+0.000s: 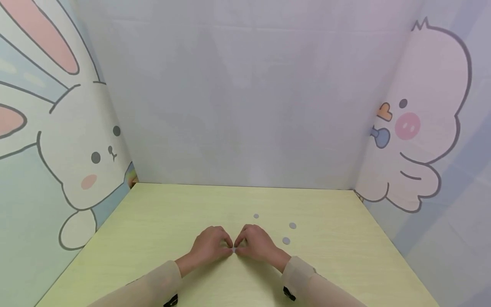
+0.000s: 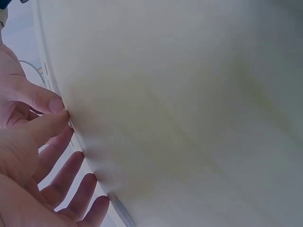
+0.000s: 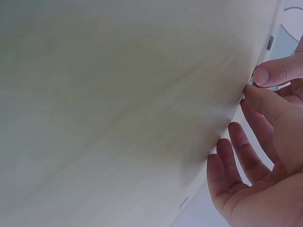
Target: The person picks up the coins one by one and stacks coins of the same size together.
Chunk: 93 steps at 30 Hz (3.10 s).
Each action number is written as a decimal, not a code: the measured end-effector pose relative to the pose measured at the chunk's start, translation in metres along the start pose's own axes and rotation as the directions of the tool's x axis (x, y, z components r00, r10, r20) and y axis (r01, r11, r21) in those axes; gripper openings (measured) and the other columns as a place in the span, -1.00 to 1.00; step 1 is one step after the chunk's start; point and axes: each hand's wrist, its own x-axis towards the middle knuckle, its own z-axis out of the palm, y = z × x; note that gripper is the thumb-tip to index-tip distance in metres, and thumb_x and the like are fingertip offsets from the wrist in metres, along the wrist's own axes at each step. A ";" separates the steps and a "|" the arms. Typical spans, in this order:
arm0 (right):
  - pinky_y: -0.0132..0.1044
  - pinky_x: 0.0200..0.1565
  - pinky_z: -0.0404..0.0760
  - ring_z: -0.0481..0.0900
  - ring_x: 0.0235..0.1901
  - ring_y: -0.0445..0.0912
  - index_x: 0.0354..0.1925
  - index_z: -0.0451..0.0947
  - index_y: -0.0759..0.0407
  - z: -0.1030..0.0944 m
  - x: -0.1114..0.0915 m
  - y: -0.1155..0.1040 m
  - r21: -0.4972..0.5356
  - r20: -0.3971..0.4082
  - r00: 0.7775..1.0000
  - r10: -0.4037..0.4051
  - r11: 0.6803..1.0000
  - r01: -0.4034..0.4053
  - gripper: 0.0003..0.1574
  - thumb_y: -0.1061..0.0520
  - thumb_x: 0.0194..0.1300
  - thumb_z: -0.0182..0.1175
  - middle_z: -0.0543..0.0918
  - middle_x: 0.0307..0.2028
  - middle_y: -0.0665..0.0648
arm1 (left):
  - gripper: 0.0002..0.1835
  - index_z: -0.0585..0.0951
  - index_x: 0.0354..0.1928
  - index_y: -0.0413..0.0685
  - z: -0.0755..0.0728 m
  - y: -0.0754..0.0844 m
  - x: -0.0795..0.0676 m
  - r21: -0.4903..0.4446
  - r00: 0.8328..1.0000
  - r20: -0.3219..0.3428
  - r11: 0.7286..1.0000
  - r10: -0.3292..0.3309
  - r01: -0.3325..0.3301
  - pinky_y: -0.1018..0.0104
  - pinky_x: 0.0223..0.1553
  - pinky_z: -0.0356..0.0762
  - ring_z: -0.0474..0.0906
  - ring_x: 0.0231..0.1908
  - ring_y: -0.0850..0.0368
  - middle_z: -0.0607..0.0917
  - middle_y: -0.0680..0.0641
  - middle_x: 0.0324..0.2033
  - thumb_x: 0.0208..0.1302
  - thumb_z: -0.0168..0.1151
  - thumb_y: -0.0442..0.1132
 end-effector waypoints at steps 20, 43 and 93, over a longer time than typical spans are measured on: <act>-0.30 -0.08 0.61 0.62 -0.22 -0.20 -0.37 0.88 -0.04 -0.001 0.001 -0.002 -0.021 0.004 1.000 -0.002 1.000 0.002 -0.95 0.11 0.18 0.61 0.73 -0.32 -0.15 | -0.88 0.84 -0.48 0.22 0.002 0.004 0.001 0.010 0.999 -0.017 0.999 -0.041 0.041 0.23 -0.36 0.57 0.60 -0.26 0.12 0.74 0.15 -0.34 0.09 0.66 -0.15; -0.08 -0.14 0.63 0.64 -0.17 -0.01 -0.11 0.84 0.13 -0.044 0.000 0.050 -0.011 -0.156 0.976 0.154 0.987 -0.158 -0.80 0.24 0.26 0.49 0.77 -0.13 0.08 | -0.86 0.83 -0.48 0.22 0.001 0.007 0.002 0.008 0.999 -0.006 0.999 -0.052 0.052 0.21 -0.31 0.59 0.62 -0.26 0.13 0.73 0.17 -0.36 0.08 0.69 -0.09; -0.07 -0.10 0.67 0.62 -0.19 -0.04 -0.11 0.86 0.07 -0.030 0.039 0.079 -0.083 -0.114 0.955 0.274 0.955 -0.284 -0.85 0.08 0.38 0.47 0.68 -0.20 0.09 | -0.88 0.84 -0.46 0.23 0.002 0.000 -0.001 -0.022 0.997 0.014 0.997 -0.079 0.080 0.10 -0.19 0.66 0.65 -0.18 0.12 0.75 0.16 -0.31 0.12 0.66 -0.05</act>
